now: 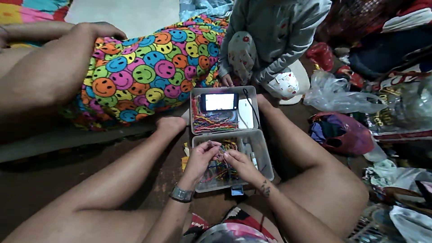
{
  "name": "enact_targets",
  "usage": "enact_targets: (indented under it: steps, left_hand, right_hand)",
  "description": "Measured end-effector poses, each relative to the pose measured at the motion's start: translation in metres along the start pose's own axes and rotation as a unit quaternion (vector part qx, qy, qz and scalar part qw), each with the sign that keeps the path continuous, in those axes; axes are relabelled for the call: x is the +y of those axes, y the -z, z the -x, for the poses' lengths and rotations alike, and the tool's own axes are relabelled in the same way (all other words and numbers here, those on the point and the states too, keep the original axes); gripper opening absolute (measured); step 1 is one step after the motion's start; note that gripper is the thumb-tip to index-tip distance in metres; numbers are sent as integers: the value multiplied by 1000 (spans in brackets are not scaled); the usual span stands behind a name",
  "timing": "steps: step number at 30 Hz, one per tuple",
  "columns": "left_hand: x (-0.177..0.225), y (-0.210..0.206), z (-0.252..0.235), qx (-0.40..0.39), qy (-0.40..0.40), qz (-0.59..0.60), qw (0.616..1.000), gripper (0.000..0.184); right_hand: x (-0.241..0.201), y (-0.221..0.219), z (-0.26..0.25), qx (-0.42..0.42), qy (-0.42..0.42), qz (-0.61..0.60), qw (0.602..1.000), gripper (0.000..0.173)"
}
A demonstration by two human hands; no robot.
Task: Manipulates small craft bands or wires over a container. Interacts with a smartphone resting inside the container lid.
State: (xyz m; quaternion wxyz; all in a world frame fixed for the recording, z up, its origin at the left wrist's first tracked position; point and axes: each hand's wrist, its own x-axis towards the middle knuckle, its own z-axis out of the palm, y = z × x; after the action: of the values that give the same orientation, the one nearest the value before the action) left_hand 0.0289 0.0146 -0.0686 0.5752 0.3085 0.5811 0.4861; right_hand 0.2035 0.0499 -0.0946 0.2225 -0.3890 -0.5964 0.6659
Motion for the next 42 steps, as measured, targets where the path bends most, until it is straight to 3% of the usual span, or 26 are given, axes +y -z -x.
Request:
enact_targets:
  steps: [5,11,17,25,33,42]
  left_hand:
    - [-6,-4,0,-24,19,-62,998,12]
    - [-10,-5,0,0,8,-68,998,9]
    - [-9,-5,0,-8,27,-61,998,13]
    - [-9,-9,0,48,59,29,997,13]
    - [-14,-10,0,37,70,36,996,15]
    - [-14,-11,1,56,87,97,990,18]
  right_hand:
    - [2,1,0,-27,-43,-11,999,33]
    - [3,5,-2,-53,-49,79,994,33]
    - [2,2,-3,7,-65,27,997,17]
    - [11,-3,-1,51,63,105,991,22]
    - [8,-3,-2,58,0,64,996,19]
    - [17,-6,-4,44,56,102,992,20]
